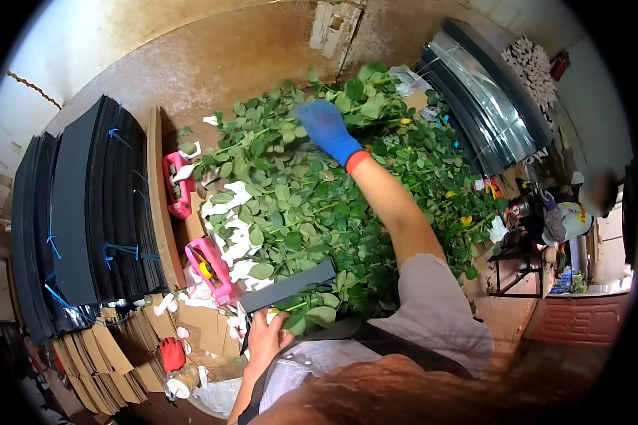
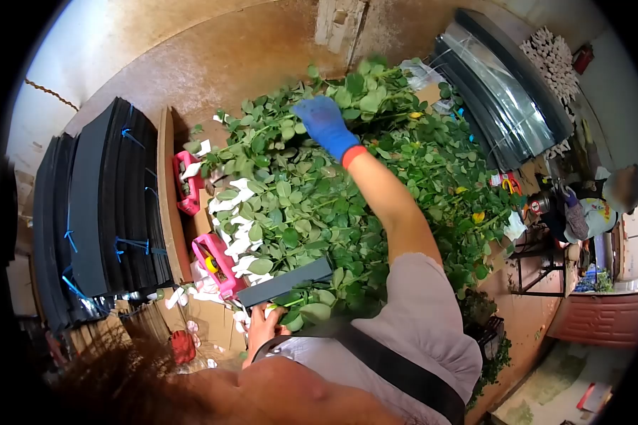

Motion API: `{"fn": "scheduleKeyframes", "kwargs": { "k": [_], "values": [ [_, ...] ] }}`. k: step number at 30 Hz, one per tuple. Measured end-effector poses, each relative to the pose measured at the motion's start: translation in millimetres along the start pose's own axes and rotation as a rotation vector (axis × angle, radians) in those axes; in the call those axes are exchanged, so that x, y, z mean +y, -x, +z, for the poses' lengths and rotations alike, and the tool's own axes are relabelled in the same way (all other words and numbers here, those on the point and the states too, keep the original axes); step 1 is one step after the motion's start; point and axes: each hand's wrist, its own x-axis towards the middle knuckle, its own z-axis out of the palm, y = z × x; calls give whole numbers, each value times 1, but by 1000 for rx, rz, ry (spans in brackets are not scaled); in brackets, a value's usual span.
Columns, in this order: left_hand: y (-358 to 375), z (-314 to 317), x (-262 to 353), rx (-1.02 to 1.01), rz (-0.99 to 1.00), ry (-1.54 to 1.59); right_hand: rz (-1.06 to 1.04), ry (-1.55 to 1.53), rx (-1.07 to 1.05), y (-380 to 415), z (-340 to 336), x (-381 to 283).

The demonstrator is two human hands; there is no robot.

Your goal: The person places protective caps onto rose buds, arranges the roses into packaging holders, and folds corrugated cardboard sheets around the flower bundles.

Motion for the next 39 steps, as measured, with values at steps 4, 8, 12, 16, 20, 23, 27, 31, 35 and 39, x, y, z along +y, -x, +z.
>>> {"fn": "scheduleKeyframes", "kwargs": {
  "k": [4,8,12,16,20,23,27,31,35,39],
  "values": [
    [0,-4,0,7,53,-55,-101,108,192,-4,-51,1],
    [8,-10,18,53,141,-209,-92,75,168,38,-61,23],
    [12,-20,21,115,253,-253,-78,-72,254,78,-146,22],
    [27,-35,29,318,148,-110,115,-506,-76,154,-207,3],
    [13,-31,23,447,55,823,233,-646,-535,213,-258,-25],
    [17,-28,36,436,310,1291,311,-615,-699,256,-256,-15],
    [26,-25,41,476,177,1270,151,-442,-663,279,-267,-30],
    [31,-44,52,748,40,1287,-45,-362,-515,287,-268,-47],
    [52,-46,12,959,-55,1354,-94,-294,-417,299,-263,-48],
    [120,-40,-98,799,-392,838,-111,-315,-366,307,-254,-32]
  ]
}}
